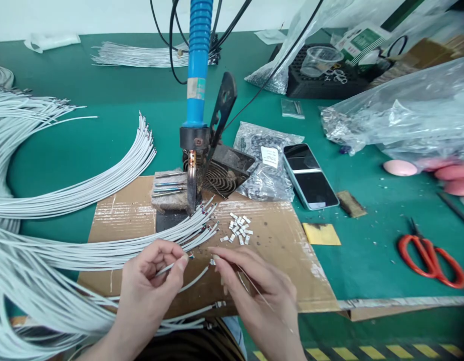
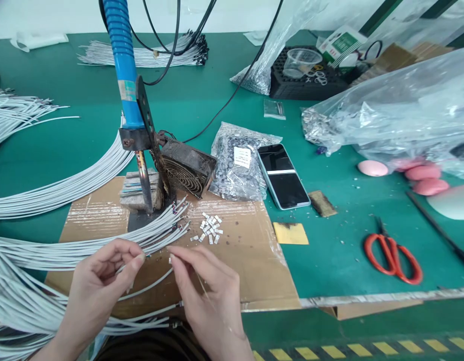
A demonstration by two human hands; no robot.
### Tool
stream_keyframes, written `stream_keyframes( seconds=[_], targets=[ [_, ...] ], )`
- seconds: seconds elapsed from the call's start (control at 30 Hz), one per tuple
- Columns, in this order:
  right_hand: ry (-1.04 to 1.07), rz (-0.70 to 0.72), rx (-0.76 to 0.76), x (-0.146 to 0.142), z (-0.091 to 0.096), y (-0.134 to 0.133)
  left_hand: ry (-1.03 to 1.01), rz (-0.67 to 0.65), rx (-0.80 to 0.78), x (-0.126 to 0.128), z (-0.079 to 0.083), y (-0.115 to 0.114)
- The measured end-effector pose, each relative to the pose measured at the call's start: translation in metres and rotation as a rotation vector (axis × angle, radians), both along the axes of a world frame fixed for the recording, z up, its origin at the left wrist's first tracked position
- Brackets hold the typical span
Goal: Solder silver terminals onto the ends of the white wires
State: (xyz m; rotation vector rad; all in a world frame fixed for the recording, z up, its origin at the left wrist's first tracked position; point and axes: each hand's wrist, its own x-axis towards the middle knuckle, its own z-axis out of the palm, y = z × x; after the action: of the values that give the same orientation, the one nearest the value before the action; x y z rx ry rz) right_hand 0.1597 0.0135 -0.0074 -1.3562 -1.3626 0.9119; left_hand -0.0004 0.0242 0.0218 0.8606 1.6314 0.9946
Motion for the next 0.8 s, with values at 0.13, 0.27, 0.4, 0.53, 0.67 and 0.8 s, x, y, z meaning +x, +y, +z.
stream_keyframes(
  seconds=[0.13, 0.27, 0.4, 0.53, 0.67, 0.8],
  targets=[
    [0.226, -0.036, -0.173, -0.004, -0.002, 0.004, -0.032, 0.002, -0.008, -0.002, 0.0, 0.002],
    [0.398, 0.023, -0.222, -0.01, -0.008, 0.004, -0.084, 0.033, -0.016, -0.001, 0.001, 0.003],
    [0.521, 0.068, -0.341, -0.016, -0.011, 0.003, -0.088, 0.036, -0.005, 0.001, 0.002, 0.002],
    [0.631, 0.103, -0.413, -0.019, -0.011, 0.002, -0.057, 0.029, 0.037, 0.003, 0.001, -0.001],
    [0.65, 0.058, -0.416, -0.022, -0.012, 0.002, -0.031, 0.025, 0.079, 0.006, 0.0, -0.004],
    [0.659, 0.038, -0.422, -0.026, -0.014, 0.0, -0.055, 0.03, 0.068, 0.008, -0.002, -0.006]
  ],
)
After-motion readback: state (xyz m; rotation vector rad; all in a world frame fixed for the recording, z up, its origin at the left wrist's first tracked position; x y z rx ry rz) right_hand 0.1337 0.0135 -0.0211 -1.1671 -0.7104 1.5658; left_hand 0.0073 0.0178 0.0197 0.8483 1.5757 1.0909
